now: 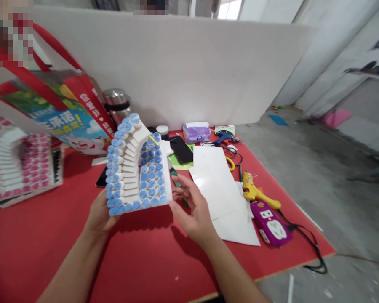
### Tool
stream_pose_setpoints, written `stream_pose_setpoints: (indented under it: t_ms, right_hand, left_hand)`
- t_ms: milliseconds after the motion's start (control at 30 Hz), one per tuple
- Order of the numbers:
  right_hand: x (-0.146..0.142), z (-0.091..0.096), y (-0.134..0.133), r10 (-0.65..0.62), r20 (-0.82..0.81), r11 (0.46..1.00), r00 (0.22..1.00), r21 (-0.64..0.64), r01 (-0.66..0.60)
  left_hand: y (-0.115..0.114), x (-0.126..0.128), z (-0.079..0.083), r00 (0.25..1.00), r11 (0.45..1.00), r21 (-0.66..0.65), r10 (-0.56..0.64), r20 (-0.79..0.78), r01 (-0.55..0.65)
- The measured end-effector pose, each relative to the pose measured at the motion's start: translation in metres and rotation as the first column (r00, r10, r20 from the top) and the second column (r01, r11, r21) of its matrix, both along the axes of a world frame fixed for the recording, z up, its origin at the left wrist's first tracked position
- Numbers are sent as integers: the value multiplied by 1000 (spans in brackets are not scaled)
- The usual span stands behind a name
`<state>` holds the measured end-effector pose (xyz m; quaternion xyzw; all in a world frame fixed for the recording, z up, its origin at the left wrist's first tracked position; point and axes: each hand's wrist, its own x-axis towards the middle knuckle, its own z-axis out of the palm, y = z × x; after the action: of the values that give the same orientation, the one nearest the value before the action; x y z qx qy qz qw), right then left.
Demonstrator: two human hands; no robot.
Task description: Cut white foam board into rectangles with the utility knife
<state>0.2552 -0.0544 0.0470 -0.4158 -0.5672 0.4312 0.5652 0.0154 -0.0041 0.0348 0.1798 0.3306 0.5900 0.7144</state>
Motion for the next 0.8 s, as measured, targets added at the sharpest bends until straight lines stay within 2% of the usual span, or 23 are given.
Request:
stream_pose_setpoints:
  t_ms: [100,167,267,333,500,800]
  right_hand:
    - [6,12,8,52,-227,989,973,-120,-81]
    - [7,20,17,50,-311,966,949,-226,-125]
    - [2,28,32,-1,-341,922,940,-365,-132]
    - [-3,30,41,-32,-343,905,939,-409,-119]
    - [-8,27,58,-16,-348,900,937,-413,-138]
    - [2,12,59,-52,-393,897,918,-423,-130]
  left_hand:
    - [0,-7,-6,1000,1000,-28,13,-15,-13]
    - [0,-10,-12,999,998,-55,26,-23,-27]
    - [0,-13,-18,998,996,-78,31,-63,-36]
    - [-1,-14,-19,996,997,-76,11,-85,-17]
    - [-1,-11,-15,984,998,-60,-31,-174,21]
    - [-2,-6,-16,958,995,-33,-101,-268,95]
